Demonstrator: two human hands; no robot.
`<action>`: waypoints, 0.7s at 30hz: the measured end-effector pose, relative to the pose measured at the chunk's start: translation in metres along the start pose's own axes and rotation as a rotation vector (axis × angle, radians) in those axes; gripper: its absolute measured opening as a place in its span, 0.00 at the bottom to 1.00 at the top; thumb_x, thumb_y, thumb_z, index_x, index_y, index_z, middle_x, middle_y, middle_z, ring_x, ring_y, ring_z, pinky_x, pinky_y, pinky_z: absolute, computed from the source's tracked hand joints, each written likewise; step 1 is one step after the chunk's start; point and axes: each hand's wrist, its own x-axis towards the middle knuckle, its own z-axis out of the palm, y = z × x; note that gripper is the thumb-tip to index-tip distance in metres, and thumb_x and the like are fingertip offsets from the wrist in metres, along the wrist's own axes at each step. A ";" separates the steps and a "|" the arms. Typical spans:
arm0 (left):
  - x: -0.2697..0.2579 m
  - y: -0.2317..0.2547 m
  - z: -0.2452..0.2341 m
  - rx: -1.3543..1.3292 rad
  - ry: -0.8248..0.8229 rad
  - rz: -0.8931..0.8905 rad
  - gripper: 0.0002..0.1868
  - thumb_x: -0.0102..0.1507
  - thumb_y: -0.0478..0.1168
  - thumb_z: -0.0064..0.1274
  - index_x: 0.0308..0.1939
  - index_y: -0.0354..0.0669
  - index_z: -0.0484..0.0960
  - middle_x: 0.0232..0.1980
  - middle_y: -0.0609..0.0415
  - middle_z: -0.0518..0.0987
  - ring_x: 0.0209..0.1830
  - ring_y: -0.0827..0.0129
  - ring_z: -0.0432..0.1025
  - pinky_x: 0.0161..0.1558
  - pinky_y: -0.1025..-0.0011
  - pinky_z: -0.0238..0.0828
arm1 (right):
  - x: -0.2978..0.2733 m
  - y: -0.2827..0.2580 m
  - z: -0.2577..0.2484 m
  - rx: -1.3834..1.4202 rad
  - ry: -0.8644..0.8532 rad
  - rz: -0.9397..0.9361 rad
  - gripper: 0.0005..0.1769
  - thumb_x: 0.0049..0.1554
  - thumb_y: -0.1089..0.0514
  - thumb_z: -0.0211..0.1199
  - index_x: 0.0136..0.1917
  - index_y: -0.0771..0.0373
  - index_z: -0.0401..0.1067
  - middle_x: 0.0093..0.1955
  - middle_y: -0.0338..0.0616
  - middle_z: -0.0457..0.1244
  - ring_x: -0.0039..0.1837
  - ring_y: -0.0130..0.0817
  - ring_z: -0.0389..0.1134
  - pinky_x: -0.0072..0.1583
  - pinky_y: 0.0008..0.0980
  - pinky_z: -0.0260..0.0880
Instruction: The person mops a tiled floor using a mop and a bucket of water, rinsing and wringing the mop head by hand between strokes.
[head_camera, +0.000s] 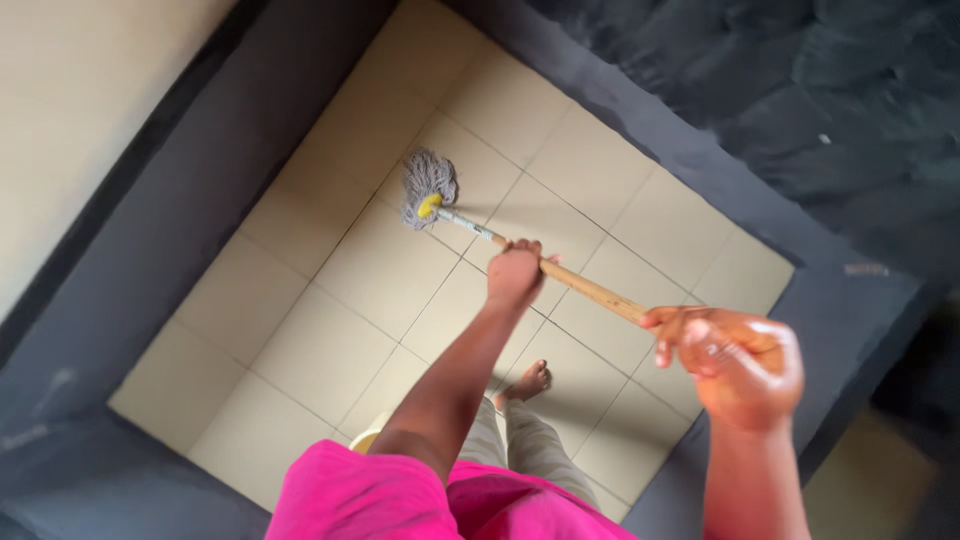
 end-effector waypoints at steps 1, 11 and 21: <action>0.000 -0.015 -0.007 -0.037 0.061 -0.003 0.24 0.67 0.60 0.51 0.42 0.41 0.79 0.45 0.47 0.81 0.50 0.52 0.77 0.47 0.57 0.76 | 0.008 0.006 0.011 -0.060 -0.086 -0.048 0.24 0.63 0.64 0.57 0.25 0.64 0.60 0.26 0.45 0.56 0.35 0.40 0.65 0.58 0.54 0.74; 0.064 -0.192 0.035 0.311 0.745 0.021 0.28 0.50 0.66 0.53 0.41 0.50 0.82 0.50 0.49 0.83 0.50 0.53 0.79 0.49 0.46 0.73 | 0.039 0.125 0.084 -0.141 -0.153 0.202 0.10 0.59 0.63 0.65 0.45 0.76 0.78 0.34 0.48 0.66 0.31 0.24 0.57 0.33 0.25 0.54; 0.002 -0.017 -0.012 0.026 -0.078 0.087 0.31 0.67 0.65 0.46 0.38 0.39 0.82 0.41 0.45 0.80 0.45 0.52 0.76 0.59 0.56 0.66 | -0.005 -0.019 0.043 -0.352 -0.131 -0.057 0.10 0.62 0.64 0.61 0.44 0.78 0.74 0.32 0.43 0.61 0.36 0.31 0.65 0.59 0.38 0.76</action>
